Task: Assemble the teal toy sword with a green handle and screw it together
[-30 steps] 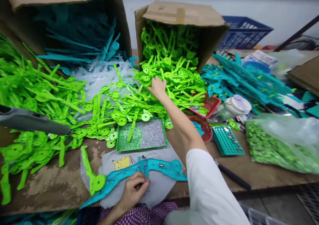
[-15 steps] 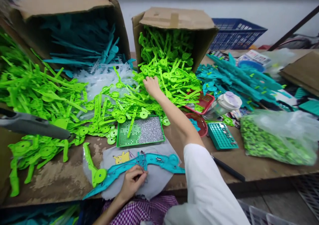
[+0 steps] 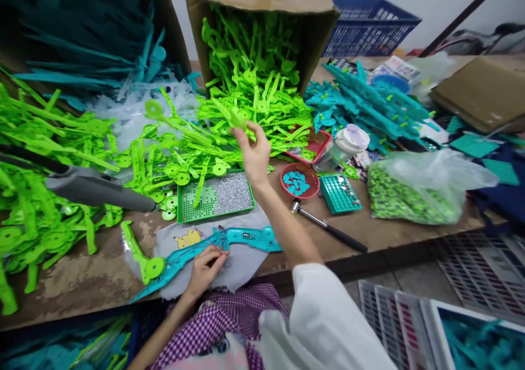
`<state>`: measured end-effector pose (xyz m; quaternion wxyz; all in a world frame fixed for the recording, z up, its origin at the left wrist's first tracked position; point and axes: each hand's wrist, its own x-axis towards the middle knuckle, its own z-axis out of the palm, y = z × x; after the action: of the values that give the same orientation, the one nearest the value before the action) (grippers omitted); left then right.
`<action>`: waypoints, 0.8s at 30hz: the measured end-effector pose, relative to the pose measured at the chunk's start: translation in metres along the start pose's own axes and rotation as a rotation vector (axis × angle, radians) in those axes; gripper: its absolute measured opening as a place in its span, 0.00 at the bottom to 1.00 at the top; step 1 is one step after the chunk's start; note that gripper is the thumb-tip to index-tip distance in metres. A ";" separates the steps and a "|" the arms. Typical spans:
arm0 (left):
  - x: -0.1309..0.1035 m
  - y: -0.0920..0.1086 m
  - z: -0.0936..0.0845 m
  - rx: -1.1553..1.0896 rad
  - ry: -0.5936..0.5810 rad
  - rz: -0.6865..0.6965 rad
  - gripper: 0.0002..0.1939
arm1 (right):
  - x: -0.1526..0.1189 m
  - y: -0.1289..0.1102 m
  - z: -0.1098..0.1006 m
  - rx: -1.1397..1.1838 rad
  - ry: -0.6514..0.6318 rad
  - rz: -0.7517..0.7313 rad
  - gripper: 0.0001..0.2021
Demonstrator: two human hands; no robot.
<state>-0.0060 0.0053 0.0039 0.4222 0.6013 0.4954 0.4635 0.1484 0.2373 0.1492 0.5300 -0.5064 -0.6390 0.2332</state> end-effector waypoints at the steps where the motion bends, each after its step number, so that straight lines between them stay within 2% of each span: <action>1: 0.000 0.000 0.000 -0.004 0.001 0.002 0.17 | -0.029 -0.010 0.004 0.065 0.039 0.045 0.24; 4: 0.002 0.001 0.000 -0.005 0.001 0.020 0.19 | -0.101 -0.035 0.028 0.223 0.119 0.152 0.24; 5: 0.003 0.001 0.000 0.002 -0.002 0.022 0.20 | -0.115 -0.041 0.036 0.251 0.124 0.170 0.25; 7: 0.004 0.002 0.000 0.023 -0.007 0.020 0.21 | -0.127 -0.048 0.039 0.232 0.050 0.137 0.26; 9: 0.004 0.001 0.001 0.041 -0.014 0.022 0.21 | -0.129 -0.045 0.019 0.137 -0.056 0.088 0.26; 12: 0.000 0.001 -0.001 0.065 -0.011 0.039 0.20 | -0.143 -0.024 -0.043 -0.055 -0.078 0.055 0.20; 15: -0.008 0.007 -0.007 0.112 0.004 0.114 0.17 | -0.182 0.001 -0.106 -0.180 -0.162 -0.013 0.12; 17: -0.010 0.017 -0.011 0.196 -0.012 0.186 0.13 | -0.214 0.013 -0.132 -0.273 -0.195 -0.001 0.11; 20: 0.004 0.034 -0.008 0.335 -0.076 0.276 0.10 | -0.256 0.022 -0.141 -0.436 -0.082 0.066 0.10; 22: 0.026 0.041 0.003 0.385 -0.141 0.315 0.11 | -0.273 0.025 -0.131 -0.546 0.042 0.127 0.08; 24: 0.050 0.040 0.017 0.432 -0.206 0.325 0.13 | -0.279 0.030 -0.118 -0.608 0.102 0.174 0.08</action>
<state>0.0232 0.0476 0.0462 0.2525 0.7928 0.4342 0.3452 0.2476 -0.0287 0.0399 0.3638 -0.7053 -0.6063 0.0506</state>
